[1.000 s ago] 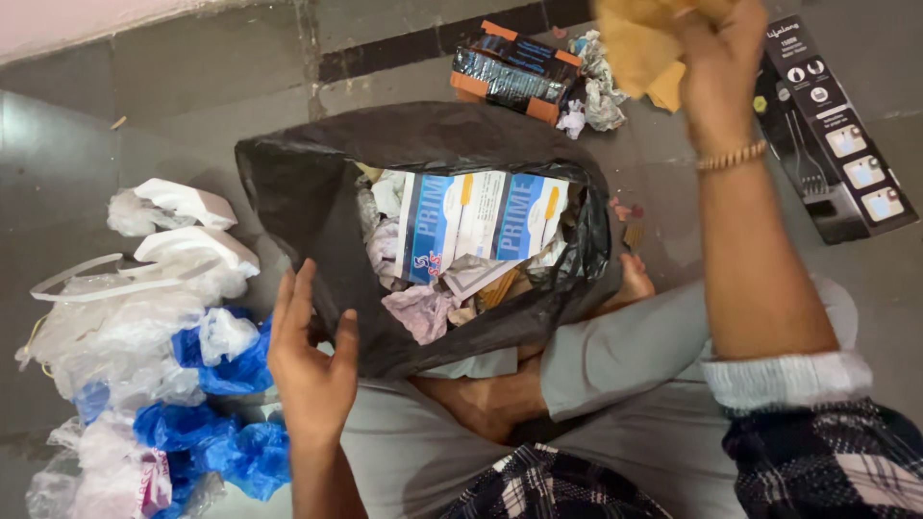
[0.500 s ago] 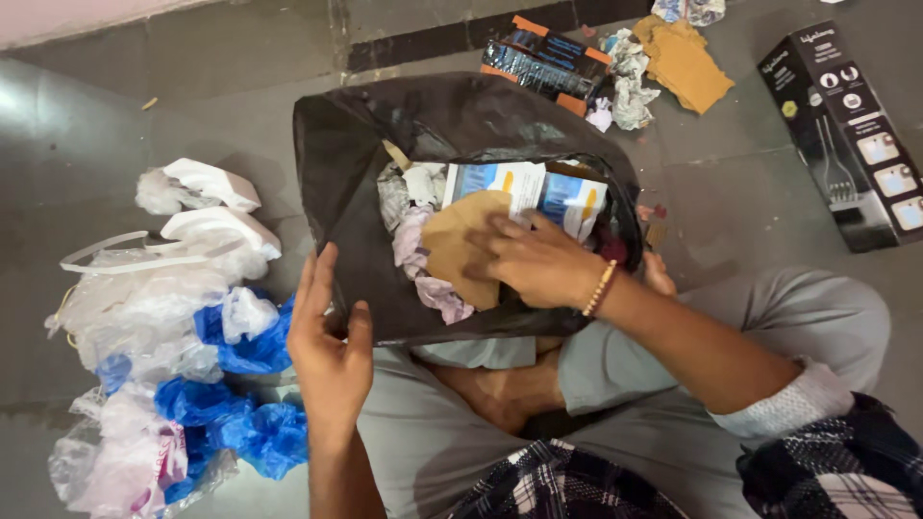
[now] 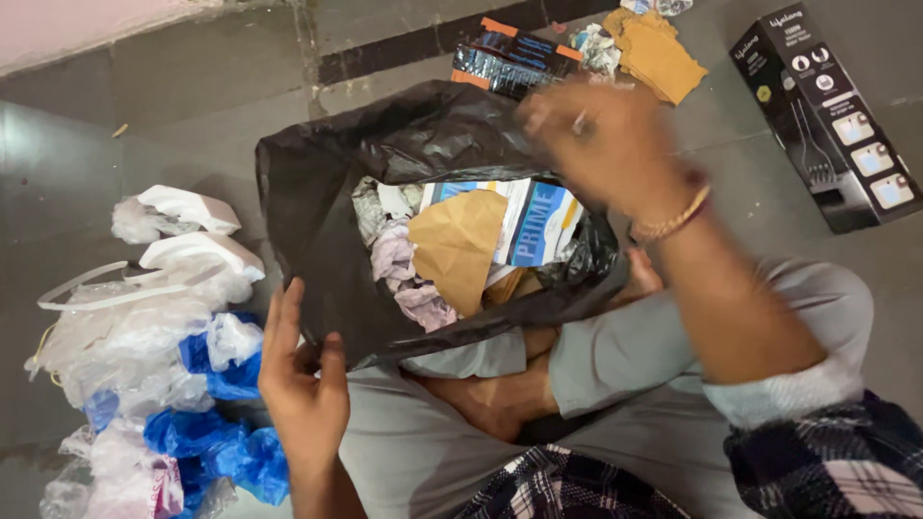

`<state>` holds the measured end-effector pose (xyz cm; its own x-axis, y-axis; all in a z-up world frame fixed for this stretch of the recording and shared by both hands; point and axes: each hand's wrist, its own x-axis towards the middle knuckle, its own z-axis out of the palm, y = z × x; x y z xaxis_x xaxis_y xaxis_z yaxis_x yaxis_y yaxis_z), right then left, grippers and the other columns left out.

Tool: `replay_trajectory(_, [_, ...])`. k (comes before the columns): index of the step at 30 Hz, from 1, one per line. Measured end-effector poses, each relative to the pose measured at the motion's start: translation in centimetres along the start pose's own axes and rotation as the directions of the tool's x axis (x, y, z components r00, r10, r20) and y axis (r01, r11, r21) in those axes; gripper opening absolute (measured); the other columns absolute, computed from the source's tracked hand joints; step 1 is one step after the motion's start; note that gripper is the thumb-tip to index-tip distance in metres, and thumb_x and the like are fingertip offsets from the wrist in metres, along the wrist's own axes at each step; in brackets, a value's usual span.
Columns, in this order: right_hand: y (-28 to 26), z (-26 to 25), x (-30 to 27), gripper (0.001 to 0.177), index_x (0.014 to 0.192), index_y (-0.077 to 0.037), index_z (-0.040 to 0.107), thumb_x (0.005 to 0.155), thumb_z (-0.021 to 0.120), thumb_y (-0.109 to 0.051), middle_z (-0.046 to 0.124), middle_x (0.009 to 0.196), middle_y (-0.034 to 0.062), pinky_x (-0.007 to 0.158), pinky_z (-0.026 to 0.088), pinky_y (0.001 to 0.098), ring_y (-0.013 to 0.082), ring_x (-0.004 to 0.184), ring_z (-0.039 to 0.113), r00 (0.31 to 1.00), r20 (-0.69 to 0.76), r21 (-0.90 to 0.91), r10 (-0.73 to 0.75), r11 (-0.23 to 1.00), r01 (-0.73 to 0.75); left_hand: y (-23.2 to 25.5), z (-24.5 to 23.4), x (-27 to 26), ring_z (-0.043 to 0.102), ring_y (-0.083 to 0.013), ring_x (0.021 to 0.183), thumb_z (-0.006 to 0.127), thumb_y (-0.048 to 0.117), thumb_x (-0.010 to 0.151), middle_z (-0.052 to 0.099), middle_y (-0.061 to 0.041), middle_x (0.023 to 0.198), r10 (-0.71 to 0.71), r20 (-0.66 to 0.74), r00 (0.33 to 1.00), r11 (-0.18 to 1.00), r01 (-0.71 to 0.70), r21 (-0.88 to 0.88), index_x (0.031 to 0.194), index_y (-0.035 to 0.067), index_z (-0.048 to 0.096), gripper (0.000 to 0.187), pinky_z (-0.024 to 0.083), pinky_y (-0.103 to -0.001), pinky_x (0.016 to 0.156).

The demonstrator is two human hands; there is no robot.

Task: The person sits on the floor and packs various waste items, including paper, cardboard, and plastic bags, into a black trash bag. They handle items one by one, compressing them to fit inside the bag.

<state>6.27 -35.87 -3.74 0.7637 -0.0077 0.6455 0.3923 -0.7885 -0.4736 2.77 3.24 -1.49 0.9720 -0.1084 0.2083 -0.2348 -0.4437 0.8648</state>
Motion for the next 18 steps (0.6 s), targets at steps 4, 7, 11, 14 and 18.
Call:
replay_trajectory(4, [13.9, -1.2, 1.0, 0.011, 0.115, 0.0, 0.074, 0.105, 0.073, 0.005, 0.078, 0.108, 0.0101, 0.08, 0.057, 0.0268, 0.0178, 0.093, 0.075, 0.934, -0.199, 0.163, 0.296, 0.95, -0.266, -0.4, 0.2, -0.3, 0.044, -0.0029, 0.061, 0.063, -0.01, 0.088, 0.052, -0.017, 0.159, -0.022, -0.061, 0.998, 0.998, 0.026, 0.05, 0.142, 0.003, 0.059, 0.056, 0.04, -0.019, 0.055])
replay_trajectory(7, [22.1, 1.3, -2.8, 0.035, 0.129, -0.003, 0.07, 0.094, 0.075, 0.0, 0.072, 0.126, 0.0155, 0.082, 0.058, 0.0309, 0.0225, 0.098, 0.073, 0.897, -0.118, 0.062, 0.426, 0.905, -0.422, -0.3, 0.4, -0.3, 0.044, -0.0047, 0.061, 0.067, -0.006, 0.092, 0.058, -0.015, 0.156, 0.005, -0.136, 0.991, 0.996, 0.007, 0.085, 0.134, 0.003, 0.065, 0.044, 0.038, -0.02, 0.057])
replay_trajectory(11, [28.5, 5.8, -8.2, 0.067, 0.148, -0.003, 0.06, 0.088, 0.087, -0.014, 0.059, 0.136, 0.0291, 0.107, 0.047, 0.0458, 0.0413, 0.125, 0.057, 0.937, -0.045, -0.085, 0.346, 0.933, -0.349, -0.3, 0.5, 0.0, 0.053, -0.0049, 0.077, 0.07, -0.002, 0.096, 0.053, -0.014, 0.151, 0.08, -0.202, 0.976, 0.994, -0.063, 0.091, 0.13, 0.004, 0.067, 0.034, 0.046, -0.018, 0.064])
replay_trajectory(14, [30.8, 9.5, -9.5, 0.075, 0.155, -0.01, 0.053, 0.088, 0.084, -0.022, 0.049, 0.141, 0.0349, 0.109, 0.041, 0.0485, 0.0484, 0.131, 0.047, 0.9, 0.009, -0.039, 0.436, 0.899, -0.436, -0.2, 0.8, 0.2, 0.06, -0.0065, 0.09, 0.071, 0.001, 0.095, 0.052, -0.011, 0.143, 0.018, -0.21, 0.977, 0.995, 0.003, 0.099, 0.127, 0.006, 0.068, 0.033, 0.048, -0.019, 0.066])
replay_trajectory(18, [31.6, 12.6, -10.8, 0.056, 0.137, -0.013, 0.066, 0.086, 0.087, -0.023, 0.052, 0.14, 0.0322, 0.106, 0.046, 0.0482, 0.0472, 0.129, 0.053, 0.928, 0.07, -0.073, 0.365, 0.93, -0.36, 0.5, 1.2, 0.7, 0.055, -0.0116, 0.093, 0.074, 0.004, 0.094, 0.053, -0.01, 0.138, -0.013, -0.228, 0.973, 0.98, 0.057, 0.191, 0.127, 0.009, 0.071, 0.034, 0.048, -0.021, 0.067])
